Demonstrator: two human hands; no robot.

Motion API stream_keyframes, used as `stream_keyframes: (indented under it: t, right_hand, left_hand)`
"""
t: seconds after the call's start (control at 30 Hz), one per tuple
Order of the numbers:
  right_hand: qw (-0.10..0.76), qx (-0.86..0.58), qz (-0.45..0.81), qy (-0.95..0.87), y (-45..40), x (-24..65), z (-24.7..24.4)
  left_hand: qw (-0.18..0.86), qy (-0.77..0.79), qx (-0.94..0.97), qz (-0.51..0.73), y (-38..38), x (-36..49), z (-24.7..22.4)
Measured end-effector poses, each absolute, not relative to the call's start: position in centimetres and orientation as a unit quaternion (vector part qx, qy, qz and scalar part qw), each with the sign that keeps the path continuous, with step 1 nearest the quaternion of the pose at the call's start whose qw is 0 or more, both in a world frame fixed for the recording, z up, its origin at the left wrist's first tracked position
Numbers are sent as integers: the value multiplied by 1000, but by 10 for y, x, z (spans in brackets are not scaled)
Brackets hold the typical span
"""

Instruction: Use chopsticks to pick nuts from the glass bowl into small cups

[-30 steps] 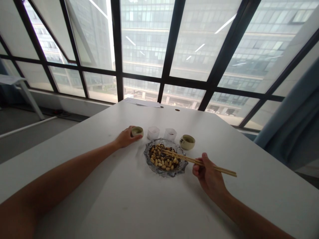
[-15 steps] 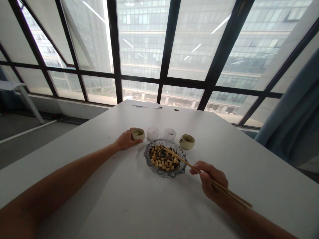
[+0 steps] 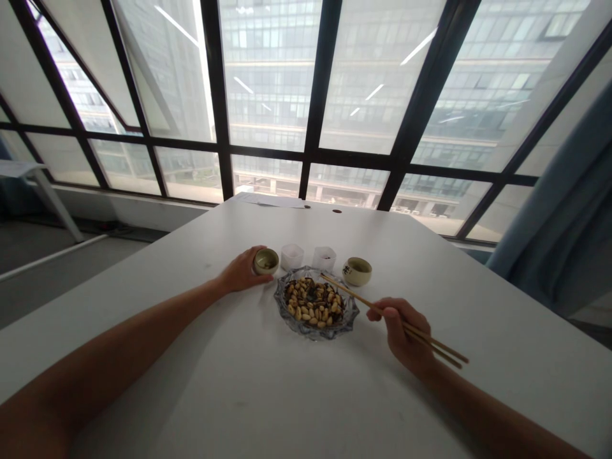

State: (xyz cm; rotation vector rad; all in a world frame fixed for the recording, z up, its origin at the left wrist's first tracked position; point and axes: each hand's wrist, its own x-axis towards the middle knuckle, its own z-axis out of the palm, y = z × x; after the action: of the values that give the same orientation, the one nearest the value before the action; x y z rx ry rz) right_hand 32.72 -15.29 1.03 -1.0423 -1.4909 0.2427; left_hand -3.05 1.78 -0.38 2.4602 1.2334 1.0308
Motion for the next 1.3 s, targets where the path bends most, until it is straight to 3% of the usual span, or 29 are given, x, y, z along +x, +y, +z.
stream_keyframes:
  t: [0.2, 0.43, 1.0, 1.13, 1.3]
  right_hand:
    - [710, -448, 323, -437, -140, 319, 11]
    - [692, -448, 444, -351, -140, 317, 7]
    - [705, -441, 429, -353, -135, 321, 6]
    - [707, -439, 433, -348, -133, 317, 7]
    - [695, -453, 343, -441, -140, 318, 8]
  left_hand:
    - [78, 410, 841, 345, 19, -31, -7]
    - [74, 413, 843, 336, 20, -32, -9]
    - [156, 563, 734, 346, 25, -38, 10]
    - [83, 518, 772, 358, 30, -24, 33]
    - [26, 475, 845, 244, 35, 26, 56]
